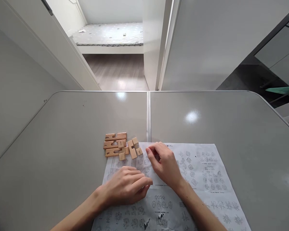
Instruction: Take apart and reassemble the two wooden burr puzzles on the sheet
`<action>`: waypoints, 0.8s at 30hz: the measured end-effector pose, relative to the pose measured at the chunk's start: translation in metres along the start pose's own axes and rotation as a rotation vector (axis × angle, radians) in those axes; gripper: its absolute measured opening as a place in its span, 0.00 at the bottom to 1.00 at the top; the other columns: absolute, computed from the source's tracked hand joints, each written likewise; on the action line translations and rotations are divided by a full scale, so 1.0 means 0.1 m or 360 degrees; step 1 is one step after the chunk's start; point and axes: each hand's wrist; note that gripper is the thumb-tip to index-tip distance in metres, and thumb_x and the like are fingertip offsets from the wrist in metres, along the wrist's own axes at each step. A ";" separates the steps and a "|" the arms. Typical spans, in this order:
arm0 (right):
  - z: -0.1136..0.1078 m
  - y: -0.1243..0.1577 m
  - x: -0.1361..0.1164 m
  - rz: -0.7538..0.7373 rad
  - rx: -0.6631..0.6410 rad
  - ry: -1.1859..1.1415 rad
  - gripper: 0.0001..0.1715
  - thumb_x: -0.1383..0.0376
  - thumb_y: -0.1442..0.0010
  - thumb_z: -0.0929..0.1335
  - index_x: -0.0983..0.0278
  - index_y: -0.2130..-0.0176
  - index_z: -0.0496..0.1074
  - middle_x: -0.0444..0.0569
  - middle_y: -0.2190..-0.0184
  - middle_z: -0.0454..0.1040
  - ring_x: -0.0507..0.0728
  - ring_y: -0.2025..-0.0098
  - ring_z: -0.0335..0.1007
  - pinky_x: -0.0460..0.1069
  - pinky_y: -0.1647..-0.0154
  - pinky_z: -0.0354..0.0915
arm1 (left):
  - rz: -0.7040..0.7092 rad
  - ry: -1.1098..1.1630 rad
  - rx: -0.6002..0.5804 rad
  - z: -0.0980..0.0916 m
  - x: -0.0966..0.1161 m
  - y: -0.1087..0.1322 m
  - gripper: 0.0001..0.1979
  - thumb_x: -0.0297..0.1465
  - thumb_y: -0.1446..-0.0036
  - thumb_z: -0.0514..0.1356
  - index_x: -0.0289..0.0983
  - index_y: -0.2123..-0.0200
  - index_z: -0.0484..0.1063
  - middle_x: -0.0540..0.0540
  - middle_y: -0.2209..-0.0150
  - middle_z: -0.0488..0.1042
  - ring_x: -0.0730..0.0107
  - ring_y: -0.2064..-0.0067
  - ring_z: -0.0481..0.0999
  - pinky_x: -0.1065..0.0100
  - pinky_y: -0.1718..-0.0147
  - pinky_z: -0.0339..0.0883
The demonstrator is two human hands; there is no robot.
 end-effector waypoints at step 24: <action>-0.02 0.00 -0.01 0.0001 -0.0034 0.0036 0.16 0.62 0.24 0.65 0.59 0.67 0.69 0.43 0.73 0.70 0.55 0.71 0.64 0.51 0.67 0.62 | -0.0369 0.0281 -0.0202 -0.05 -0.07 -0.02 0.07 0.24 0.35 0.58 0.40 0.63 0.73 0.55 0.75 0.78 0.74 0.76 0.75 0.68 0.76 0.55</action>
Point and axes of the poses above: each hand's wrist, its own y-axis away from the middle knuckle, its own z-axis out of the palm, x = y × z
